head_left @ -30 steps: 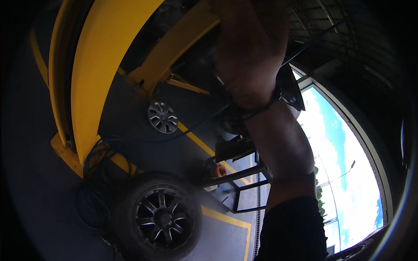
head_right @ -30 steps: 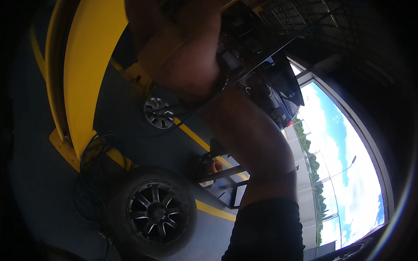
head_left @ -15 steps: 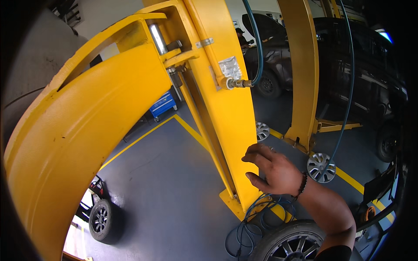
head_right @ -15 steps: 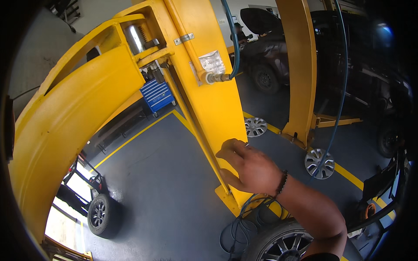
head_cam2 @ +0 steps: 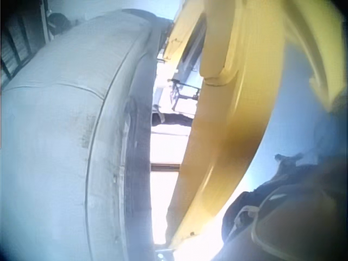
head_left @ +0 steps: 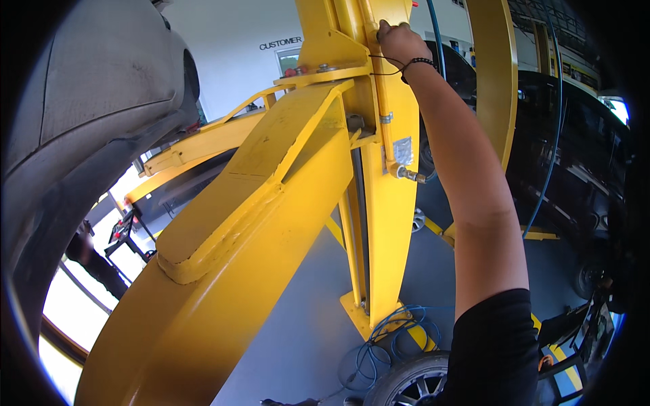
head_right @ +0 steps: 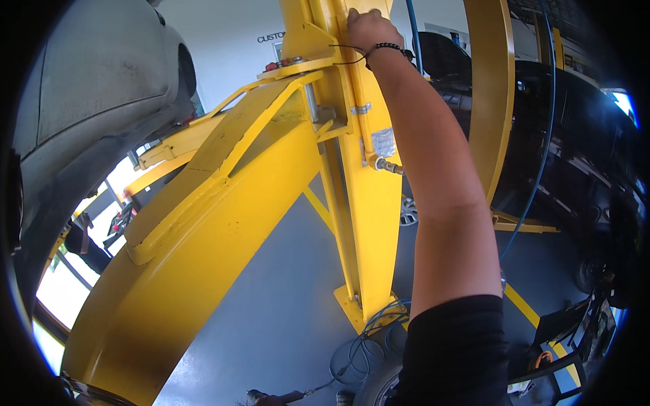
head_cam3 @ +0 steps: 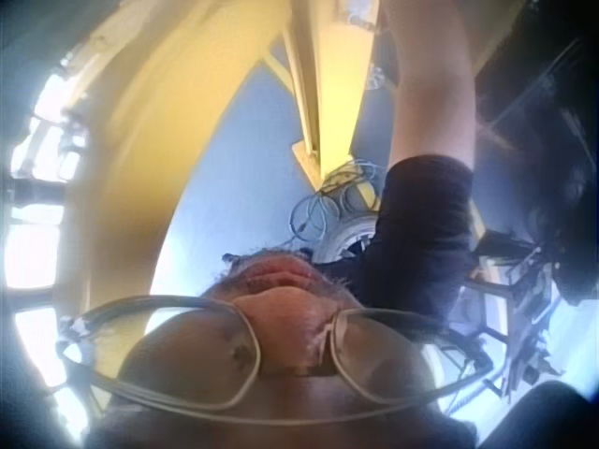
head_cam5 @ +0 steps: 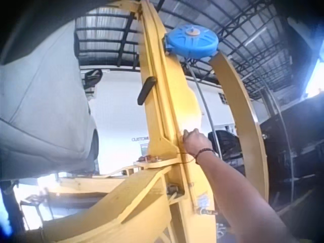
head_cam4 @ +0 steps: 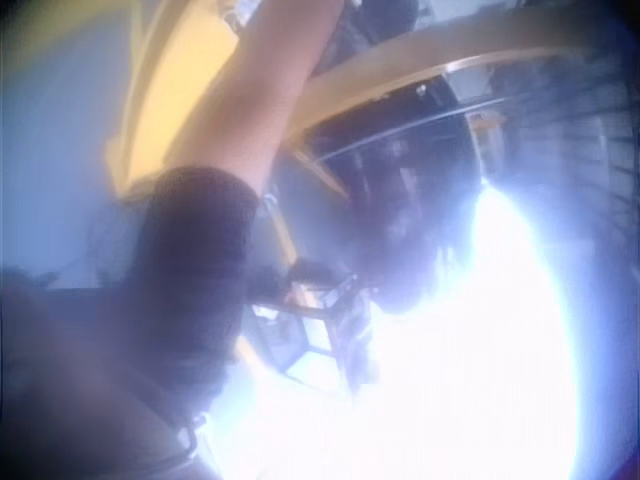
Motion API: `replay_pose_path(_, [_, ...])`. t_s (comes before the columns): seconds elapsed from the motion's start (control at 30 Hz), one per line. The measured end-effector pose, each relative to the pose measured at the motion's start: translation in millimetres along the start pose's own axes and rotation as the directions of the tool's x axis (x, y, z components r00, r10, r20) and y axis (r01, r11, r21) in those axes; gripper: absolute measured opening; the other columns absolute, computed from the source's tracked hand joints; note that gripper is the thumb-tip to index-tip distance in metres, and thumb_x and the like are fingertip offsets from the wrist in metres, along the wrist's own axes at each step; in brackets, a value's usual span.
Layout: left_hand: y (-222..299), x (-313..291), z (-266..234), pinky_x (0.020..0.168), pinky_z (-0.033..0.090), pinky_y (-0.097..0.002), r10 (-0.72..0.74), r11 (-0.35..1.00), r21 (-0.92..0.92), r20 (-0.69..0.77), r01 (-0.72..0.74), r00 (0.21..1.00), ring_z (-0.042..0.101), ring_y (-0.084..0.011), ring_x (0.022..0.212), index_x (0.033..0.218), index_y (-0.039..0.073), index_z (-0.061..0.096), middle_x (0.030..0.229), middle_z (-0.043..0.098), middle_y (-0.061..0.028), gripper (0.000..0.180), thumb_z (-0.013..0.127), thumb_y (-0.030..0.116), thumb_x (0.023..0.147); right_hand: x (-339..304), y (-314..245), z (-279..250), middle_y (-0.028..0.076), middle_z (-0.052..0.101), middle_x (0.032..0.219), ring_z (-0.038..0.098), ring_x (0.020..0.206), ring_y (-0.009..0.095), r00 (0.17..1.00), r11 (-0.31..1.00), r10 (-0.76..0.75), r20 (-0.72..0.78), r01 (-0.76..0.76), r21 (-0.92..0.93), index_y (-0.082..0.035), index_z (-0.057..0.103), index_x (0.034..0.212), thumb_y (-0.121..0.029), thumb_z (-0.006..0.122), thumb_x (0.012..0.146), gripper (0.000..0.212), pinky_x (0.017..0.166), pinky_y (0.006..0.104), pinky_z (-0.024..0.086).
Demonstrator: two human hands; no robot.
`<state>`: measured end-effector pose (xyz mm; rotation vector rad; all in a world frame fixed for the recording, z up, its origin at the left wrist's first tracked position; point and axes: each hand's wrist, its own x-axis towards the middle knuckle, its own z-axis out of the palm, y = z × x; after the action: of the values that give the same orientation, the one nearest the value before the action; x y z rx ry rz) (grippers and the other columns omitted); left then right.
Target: The person uses an impact wrench to tighten lug nuts on a car wheel while the vehicle is raised on a lift. The person connects the air hose, positions the tool on each nut, and tightens them in sequence.
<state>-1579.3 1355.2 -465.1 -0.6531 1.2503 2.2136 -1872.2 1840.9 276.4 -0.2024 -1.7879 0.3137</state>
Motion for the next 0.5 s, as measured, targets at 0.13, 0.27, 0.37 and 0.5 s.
replay_pose_path(0.13, [-25,-38,-65,0.098,0.047,-0.0532,0.001,0.997,-0.079,-0.022,-0.003,1.0,0.058,-0.0325,0.107,0.119,0.008,0.057,0.115,0.062,-0.0114,0.05,0.059,0.047,0.087,-10,41,-30,0.018,0.066,0.1,0.067,0.087,0.037,0.78,0.765,-0.617,0.102,0.625,-0.158,-0.007,0.059,0.113,-0.036,0.058,0.094,0.035,0.076,0.0468,0.054])
replay_pose_path(0.27, [-50,-71,-123,0.098,0.046,-0.0535,0.026,0.986,-0.167,-0.002,-0.026,1.0,0.058,-0.0325,0.107,0.118,0.008,0.058,0.114,0.062,-0.0113,0.049,0.059,0.046,0.087,14,30,-36,0.021,0.067,0.095,0.067,0.088,0.037,0.877,0.97,-0.218,0.429,0.145,0.196,-0.006,0.062,0.115,-0.034,0.052,0.096,0.035,0.078,0.0449,0.054])
replay_pose_path(0.37, [-59,-84,-144,0.098,0.046,-0.0537,0.037,0.971,-0.24,0.062,-0.021,0.997,0.058,-0.0325,0.106,0.117,0.008,0.058,0.113,0.062,-0.0111,0.048,0.059,0.046,0.087,15,13,-28,0.023,0.069,0.085,0.067,0.093,0.036,0.882,0.884,-0.371,0.289,0.431,-0.18,-0.007,0.063,0.113,-0.037,0.052,0.097,0.036,0.083,0.0438,0.053])
replay_pose_path(0.5, [-57,-88,-146,0.096,0.046,-0.0552,0.099,0.994,-0.018,-0.176,-0.104,0.979,0.058,-0.0323,0.102,0.103,0.009,0.06,0.106,0.063,-0.0106,0.04,0.059,0.042,0.083,1,34,-41,0.02,0.07,0.091,0.067,0.094,0.037,0.677,0.659,-0.723,0.134,0.735,-0.158,-0.003,0.062,0.117,-0.032,0.055,0.096,0.036,0.086,0.0475,0.051])
